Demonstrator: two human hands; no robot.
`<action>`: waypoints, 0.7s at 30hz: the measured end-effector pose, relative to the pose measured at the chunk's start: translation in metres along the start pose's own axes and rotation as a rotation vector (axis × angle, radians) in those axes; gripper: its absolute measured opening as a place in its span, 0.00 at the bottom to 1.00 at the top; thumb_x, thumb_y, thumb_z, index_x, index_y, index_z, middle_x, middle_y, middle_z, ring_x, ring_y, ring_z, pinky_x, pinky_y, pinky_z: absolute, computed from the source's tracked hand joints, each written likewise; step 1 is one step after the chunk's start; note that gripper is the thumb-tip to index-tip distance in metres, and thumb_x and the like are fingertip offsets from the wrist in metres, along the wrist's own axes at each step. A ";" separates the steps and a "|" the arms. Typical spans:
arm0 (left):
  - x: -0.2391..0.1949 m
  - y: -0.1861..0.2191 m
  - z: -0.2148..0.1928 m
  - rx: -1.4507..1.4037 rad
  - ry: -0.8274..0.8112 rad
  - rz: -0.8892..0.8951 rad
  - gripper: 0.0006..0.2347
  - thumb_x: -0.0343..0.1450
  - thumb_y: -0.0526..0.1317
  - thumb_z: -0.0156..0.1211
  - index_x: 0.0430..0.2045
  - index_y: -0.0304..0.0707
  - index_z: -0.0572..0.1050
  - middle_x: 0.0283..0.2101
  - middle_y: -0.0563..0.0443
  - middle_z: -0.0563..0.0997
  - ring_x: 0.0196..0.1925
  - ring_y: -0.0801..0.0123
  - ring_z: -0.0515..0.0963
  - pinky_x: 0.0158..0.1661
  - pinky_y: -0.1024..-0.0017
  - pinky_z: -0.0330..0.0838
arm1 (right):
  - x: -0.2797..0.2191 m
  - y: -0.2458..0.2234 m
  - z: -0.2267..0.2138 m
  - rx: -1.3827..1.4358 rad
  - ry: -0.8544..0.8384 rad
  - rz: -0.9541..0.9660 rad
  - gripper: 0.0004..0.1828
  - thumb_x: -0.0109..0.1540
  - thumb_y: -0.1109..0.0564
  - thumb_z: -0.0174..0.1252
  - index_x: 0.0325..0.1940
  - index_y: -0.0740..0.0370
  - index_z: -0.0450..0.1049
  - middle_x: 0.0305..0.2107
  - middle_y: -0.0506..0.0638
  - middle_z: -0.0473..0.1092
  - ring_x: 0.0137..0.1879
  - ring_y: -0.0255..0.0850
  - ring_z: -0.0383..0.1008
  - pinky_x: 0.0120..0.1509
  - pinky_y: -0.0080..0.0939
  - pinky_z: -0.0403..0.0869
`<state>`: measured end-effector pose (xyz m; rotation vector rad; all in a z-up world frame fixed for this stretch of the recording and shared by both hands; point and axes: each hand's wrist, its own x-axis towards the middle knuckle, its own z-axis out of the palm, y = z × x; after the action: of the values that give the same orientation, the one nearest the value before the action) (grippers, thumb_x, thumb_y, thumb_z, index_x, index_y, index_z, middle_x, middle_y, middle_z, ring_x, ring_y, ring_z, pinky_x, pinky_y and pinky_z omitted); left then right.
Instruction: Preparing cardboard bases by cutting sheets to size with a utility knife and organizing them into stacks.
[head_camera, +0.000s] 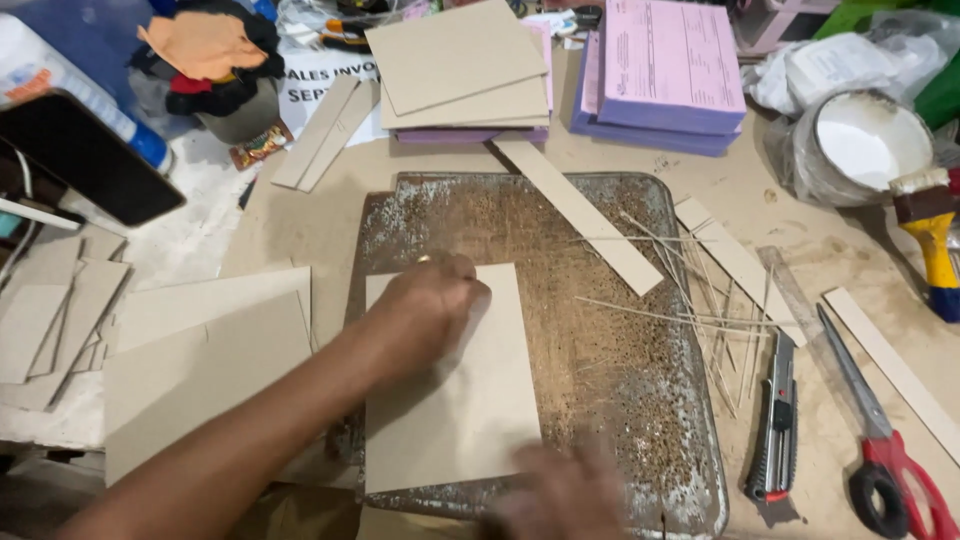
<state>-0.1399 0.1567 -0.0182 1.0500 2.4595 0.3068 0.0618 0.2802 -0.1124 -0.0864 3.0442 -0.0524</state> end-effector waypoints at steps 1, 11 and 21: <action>-0.008 -0.004 0.011 0.139 0.123 0.188 0.16 0.61 0.29 0.70 0.42 0.32 0.77 0.52 0.37 0.75 0.53 0.48 0.75 0.39 0.63 0.84 | 0.006 0.022 -0.041 0.000 -0.751 -0.001 0.14 0.67 0.51 0.61 0.58 0.41 0.77 0.66 0.54 0.53 0.64 0.51 0.65 0.62 0.59 0.78; -0.019 0.023 0.002 0.169 -0.209 -0.031 0.59 0.58 0.67 0.79 0.73 0.39 0.42 0.69 0.42 0.54 0.71 0.47 0.52 0.65 0.31 0.56 | -0.080 0.154 -0.003 0.130 0.322 1.007 0.40 0.62 0.39 0.54 0.77 0.54 0.67 0.49 0.76 0.74 0.56 0.72 0.73 0.58 0.68 0.69; -0.020 0.030 -0.008 0.113 -0.287 -0.087 0.58 0.59 0.64 0.78 0.75 0.44 0.36 0.75 0.41 0.44 0.75 0.42 0.47 0.68 0.29 0.45 | -0.056 0.099 -0.021 0.307 0.594 0.705 0.28 0.65 0.52 0.53 0.72 0.47 0.68 0.50 0.61 0.73 0.38 0.54 0.72 0.46 0.49 0.69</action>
<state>-0.1128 0.1633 0.0063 0.9552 2.2744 -0.0117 0.1105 0.3830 -0.0899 1.2074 3.3543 -0.5738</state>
